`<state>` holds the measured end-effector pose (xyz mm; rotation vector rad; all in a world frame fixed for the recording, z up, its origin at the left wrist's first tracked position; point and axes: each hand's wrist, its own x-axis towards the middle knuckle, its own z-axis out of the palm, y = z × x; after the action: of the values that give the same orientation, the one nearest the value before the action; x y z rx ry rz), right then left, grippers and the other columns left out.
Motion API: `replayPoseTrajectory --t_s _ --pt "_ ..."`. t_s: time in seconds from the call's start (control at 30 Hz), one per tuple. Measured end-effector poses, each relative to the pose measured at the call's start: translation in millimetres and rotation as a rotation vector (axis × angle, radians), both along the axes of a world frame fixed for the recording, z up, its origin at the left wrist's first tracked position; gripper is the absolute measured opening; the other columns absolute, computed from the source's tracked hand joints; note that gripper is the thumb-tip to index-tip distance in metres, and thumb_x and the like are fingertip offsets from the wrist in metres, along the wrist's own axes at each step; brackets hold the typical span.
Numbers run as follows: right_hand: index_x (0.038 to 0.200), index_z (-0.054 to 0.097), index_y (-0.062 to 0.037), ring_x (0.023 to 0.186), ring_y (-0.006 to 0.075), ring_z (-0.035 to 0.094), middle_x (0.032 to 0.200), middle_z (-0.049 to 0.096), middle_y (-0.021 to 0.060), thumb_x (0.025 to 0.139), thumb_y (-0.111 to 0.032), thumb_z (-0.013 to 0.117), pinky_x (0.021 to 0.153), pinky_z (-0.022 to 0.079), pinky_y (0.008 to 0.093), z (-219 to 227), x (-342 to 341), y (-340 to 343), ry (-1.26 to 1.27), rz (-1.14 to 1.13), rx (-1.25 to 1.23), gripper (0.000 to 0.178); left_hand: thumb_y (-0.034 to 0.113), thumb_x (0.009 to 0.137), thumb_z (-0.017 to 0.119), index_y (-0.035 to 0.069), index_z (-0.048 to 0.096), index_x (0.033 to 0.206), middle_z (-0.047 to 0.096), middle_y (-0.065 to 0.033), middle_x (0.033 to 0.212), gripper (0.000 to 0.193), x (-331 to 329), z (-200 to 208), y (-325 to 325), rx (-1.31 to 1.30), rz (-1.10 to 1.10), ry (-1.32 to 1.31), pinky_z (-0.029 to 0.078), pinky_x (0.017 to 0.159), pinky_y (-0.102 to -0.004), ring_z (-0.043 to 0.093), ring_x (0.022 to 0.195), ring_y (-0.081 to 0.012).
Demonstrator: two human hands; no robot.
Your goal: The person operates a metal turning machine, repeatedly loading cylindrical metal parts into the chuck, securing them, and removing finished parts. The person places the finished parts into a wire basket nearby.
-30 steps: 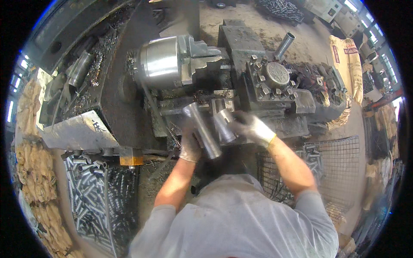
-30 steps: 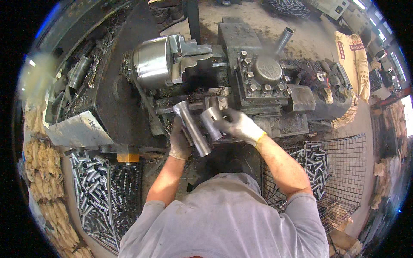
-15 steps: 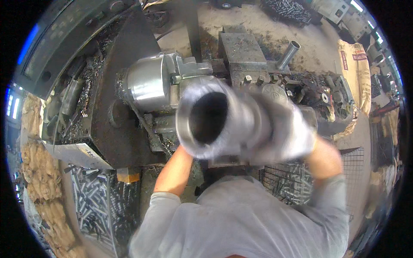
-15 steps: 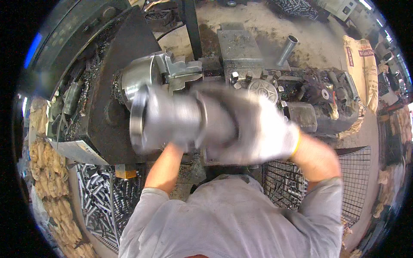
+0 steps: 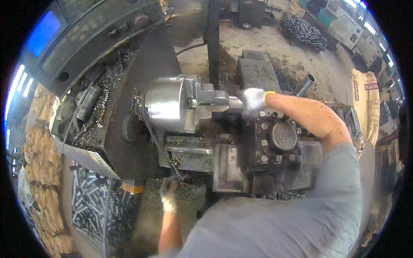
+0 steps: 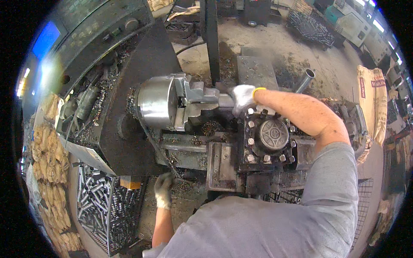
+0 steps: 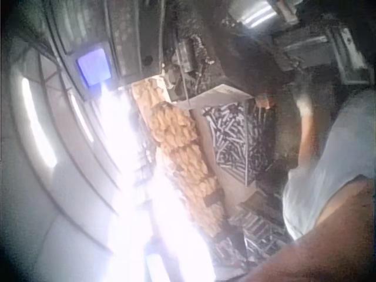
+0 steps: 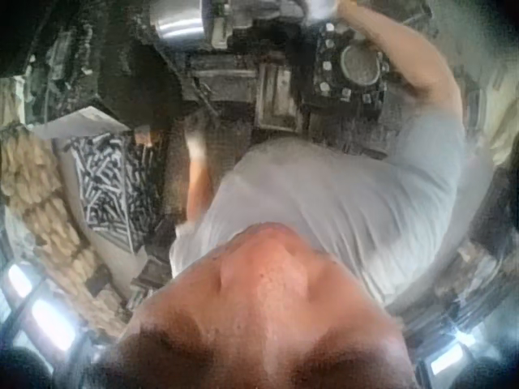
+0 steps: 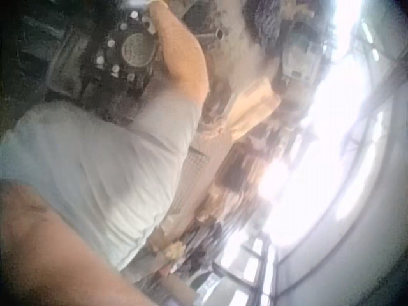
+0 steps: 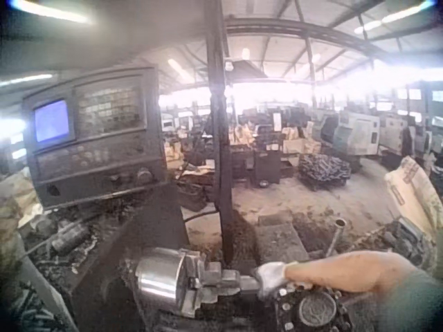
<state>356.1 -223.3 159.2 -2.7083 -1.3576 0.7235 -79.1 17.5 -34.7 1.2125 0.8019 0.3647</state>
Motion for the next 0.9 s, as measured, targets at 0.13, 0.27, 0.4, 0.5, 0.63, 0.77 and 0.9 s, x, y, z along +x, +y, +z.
replayPoseTrajectory --t_s 0.13,0.27,0.4,0.5,0.63,0.77,0.9 --pt "0.117 0.073 -0.0004 0.098 0.0361 0.075 0.106 0.077 0.0249 0.066 -0.049 0.089 0.085 0.058 0.0467 -18.6 15.2 6.9 0.152 0.004 0.200 0.072 0.054 0.107 0.049 0.015 0.069 0.122 0.070 -0.0045 0.109 0.046 -60.4 -41.1 54.1 -0.375 0.541 -0.158 0.051 0.093 -0.0496 0.064 0.100 -0.0271" --pt "0.094 0.081 -0.0021 0.080 0.0304 0.076 0.087 0.079 0.0183 0.069 -0.057 0.085 0.075 0.058 0.0436 -27.1 33.1 5.4 -0.035 0.028 -0.254 0.061 0.052 0.108 0.049 0.017 0.069 0.097 0.068 -0.0065 0.101 0.041 -103.5 -31.8 102.8 -0.415 0.552 -0.260 0.051 0.088 -0.0534 0.065 0.094 -0.0257" --pt "0.097 0.078 0.0011 0.078 0.0295 0.074 0.086 0.077 0.0203 0.065 -0.038 0.089 0.074 0.058 0.0448 -38.6 29.6 25.2 0.061 0.016 0.190 0.052 0.053 0.110 0.045 0.019 0.068 0.092 0.068 -0.0082 0.097 0.045 -128.8 -19.4 135.7 -0.617 -0.109 -0.648 0.050 0.087 -0.0561 0.064 0.088 -0.0244" --pt "0.119 0.073 -0.0011 0.089 0.0304 0.075 0.099 0.078 0.0208 0.067 -0.036 0.088 0.080 0.059 0.0424 -38.4 21.9 32.5 0.043 -0.013 0.163 0.064 0.046 0.110 0.046 0.018 0.070 0.103 0.069 -0.0096 0.095 0.037 -133.6 -28.3 143.1 -0.600 0.309 -0.350 0.052 0.081 -0.0467 0.066 0.083 -0.0248" --pt "0.133 0.066 -0.0036 0.093 0.0321 0.075 0.106 0.077 0.0191 0.077 -0.033 0.082 0.084 0.059 0.0411 -4.1 -1.1 8.9 -0.205 -0.036 0.321 0.065 0.029 0.105 0.061 0.003 0.071 0.116 0.068 -0.0015 0.099 0.030 -122.2 -43.6 145.4 -0.031 0.509 -0.002 0.049 0.076 -0.0340 0.061 0.085 -0.0173" --pt "0.130 0.068 -0.0023 0.092 0.0303 0.075 0.102 0.075 0.0199 0.087 -0.025 0.075 0.085 0.060 0.0403 62.5 -76.2 -35.5 -0.196 -0.335 0.565 0.049 0.038 0.106 0.064 -0.005 0.062 0.133 0.068 -0.0107 0.115 0.051 -112.8 -22.4 128.7 0.310 0.540 0.181 0.054 0.083 -0.0382 0.063 0.097 -0.0203" --pt "0.116 0.075 -0.0006 0.091 0.0239 0.076 0.100 0.077 0.0161 0.081 -0.007 0.076 0.084 0.061 0.0369 88.7 -214.1 -56.9 -0.237 -0.363 0.975 0.035 0.022 0.105 0.065 -0.010 0.057 0.137 0.065 -0.0212 0.123 0.047 -93.7 47.7 99.1 1.075 0.688 0.279 0.055 0.095 -0.0435 0.065 0.110 -0.0287"
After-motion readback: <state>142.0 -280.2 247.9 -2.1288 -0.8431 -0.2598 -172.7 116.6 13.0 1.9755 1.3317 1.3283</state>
